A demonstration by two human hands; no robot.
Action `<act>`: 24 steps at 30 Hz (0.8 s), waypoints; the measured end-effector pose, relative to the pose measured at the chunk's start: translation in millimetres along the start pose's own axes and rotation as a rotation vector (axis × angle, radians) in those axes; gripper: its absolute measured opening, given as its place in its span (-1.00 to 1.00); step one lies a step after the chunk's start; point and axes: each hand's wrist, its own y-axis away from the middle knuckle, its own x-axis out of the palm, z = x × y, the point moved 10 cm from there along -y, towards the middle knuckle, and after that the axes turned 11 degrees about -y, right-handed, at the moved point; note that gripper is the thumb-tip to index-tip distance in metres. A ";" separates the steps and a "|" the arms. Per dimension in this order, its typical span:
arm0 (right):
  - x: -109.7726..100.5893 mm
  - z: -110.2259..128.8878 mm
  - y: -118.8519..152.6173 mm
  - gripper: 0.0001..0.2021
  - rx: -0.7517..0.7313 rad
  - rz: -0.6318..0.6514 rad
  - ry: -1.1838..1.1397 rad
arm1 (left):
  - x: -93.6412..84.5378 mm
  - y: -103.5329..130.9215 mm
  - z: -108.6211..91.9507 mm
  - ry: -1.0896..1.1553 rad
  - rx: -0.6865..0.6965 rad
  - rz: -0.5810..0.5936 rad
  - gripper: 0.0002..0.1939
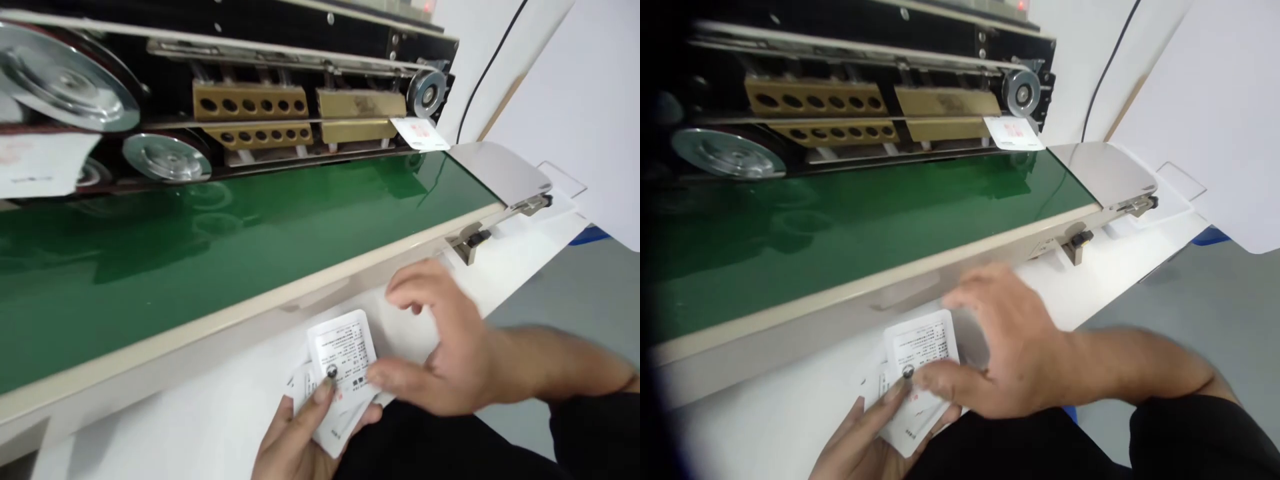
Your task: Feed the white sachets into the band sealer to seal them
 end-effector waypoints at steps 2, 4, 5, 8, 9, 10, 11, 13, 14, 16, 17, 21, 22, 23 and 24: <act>29.1 -19.9 26.2 -0.46 0.179 0.038 -0.112 | -3.4 -4.0 3.5 0.046 -0.004 0.025 -0.25; 48.7 -43.0 45.3 -0.33 0.360 0.046 -0.194 | -6.8 -7.0 6.9 0.058 -0.012 0.033 -0.09; 56.0 -53.5 52.2 -0.30 0.450 0.055 -0.233 | -7.8 -7.7 8.2 0.051 -0.018 0.030 -0.02; 68.7 -68.8 59.8 -0.43 0.603 0.105 -0.347 | -9.3 -7.0 7.5 0.032 -0.010 -0.001 0.04; 68.1 -69.4 58.4 -0.51 0.610 0.105 -0.380 | -8.5 -6.4 5.9 0.022 0.002 -0.002 0.00; 65.3 -69.1 56.2 -0.59 0.603 0.091 -0.415 | -7.6 -5.8 4.1 0.008 0.015 0.002 -0.06; 60.9 -68.6 53.7 -0.66 0.589 0.063 -0.457 | -6.5 -5.5 2.5 -0.007 0.027 0.013 -0.13; 49.5 -66.5 49.0 -0.79 0.531 -0.009 -0.543 | -6.2 -6.7 1.6 -0.039 0.031 0.035 -0.25; 44.0 -63.3 46.2 -0.83 0.472 -0.031 -0.568 | -7.7 -8.2 2.2 -0.049 0.025 0.038 -0.30; 33.6 -50.6 40.4 -0.81 0.280 -0.052 -0.538 | -9.9 -12.5 4.4 -0.044 0.008 0.063 -0.34; 29.4 -42.7 38.9 -0.78 0.170 -0.058 -0.479 | -10.4 -14.5 5.2 -0.030 0.004 0.080 -0.34; 25.1 -25.0 42.8 -0.78 -0.101 -0.125 -0.189 | -8.2 -15.5 3.9 0.002 0.040 0.130 -0.16; 26.8 -25.5 43.8 -0.79 -0.109 -0.134 -0.145 | -7.9 -13.9 3.8 -0.013 0.047 0.124 -0.11; 29.4 -27.6 44.0 -0.79 -0.097 -0.128 -0.119 | -6.9 -11.7 3.8 -0.031 0.051 0.121 -0.05; 31.8 -30.1 43.7 -0.78 -0.078 -0.117 -0.110 | -6.1 -9.6 4.3 -0.050 0.050 0.114 0.00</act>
